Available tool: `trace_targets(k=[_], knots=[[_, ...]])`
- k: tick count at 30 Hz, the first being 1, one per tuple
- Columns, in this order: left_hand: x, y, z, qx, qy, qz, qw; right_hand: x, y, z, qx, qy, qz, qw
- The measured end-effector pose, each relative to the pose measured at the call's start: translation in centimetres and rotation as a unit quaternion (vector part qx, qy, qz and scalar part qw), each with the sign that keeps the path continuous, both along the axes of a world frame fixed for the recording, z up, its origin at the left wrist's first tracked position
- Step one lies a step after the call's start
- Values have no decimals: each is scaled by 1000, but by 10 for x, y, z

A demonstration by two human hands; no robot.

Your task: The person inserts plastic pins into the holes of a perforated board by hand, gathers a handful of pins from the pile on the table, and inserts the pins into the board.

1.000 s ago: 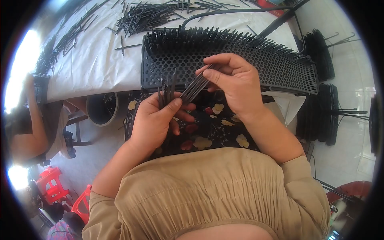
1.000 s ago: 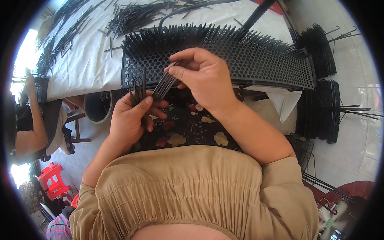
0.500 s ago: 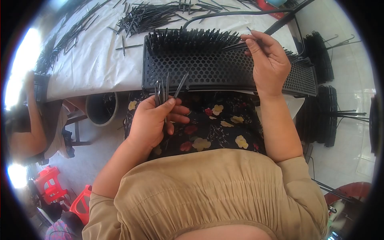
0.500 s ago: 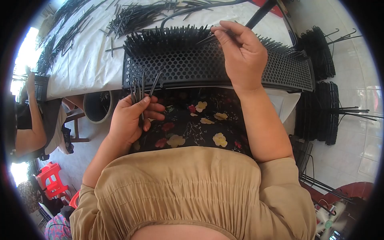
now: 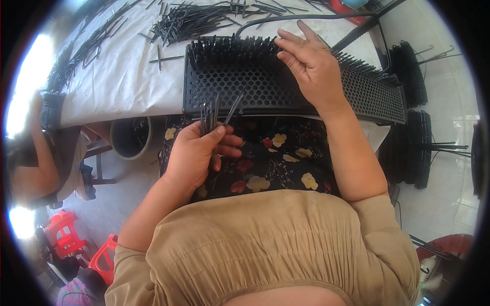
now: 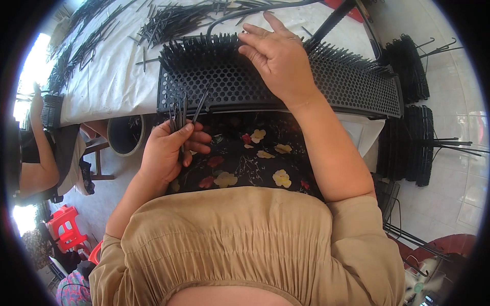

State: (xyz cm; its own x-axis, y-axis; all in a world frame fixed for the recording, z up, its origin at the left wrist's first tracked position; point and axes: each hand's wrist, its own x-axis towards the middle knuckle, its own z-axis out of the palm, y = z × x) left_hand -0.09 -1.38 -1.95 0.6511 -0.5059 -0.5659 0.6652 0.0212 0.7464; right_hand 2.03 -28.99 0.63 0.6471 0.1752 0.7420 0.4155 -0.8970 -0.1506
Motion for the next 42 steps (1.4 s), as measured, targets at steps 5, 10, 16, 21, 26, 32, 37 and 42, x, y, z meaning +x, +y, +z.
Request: trace_targets(k=[5,10,16,21,26,32,37,42], knots=[[-1,1,1,-8,-13,8,1000,-9,15,3,5,-41,-19,999],[-4,-4,6,-55,-42,3,998,-38,72,8,426,276,121,853],[-7,0,8,-51,-73,-60,994,-38,88,12,499,423,166,738],[-6,5,7,-68,-70,-45,994,-33,91,15,523,467,185,689],[-5,7,6,-82,-91,-4,993,-37,101,21,493,452,172,724],[-4,10,10,-63,-103,-26,992,-37,104,21,494,439,168,731],[-3,13,6,-26,-108,-45,993,-29,101,15,452,442,141,762],[4,23,1,-42,24,-54,997,5,87,23,516,288,124,797]])
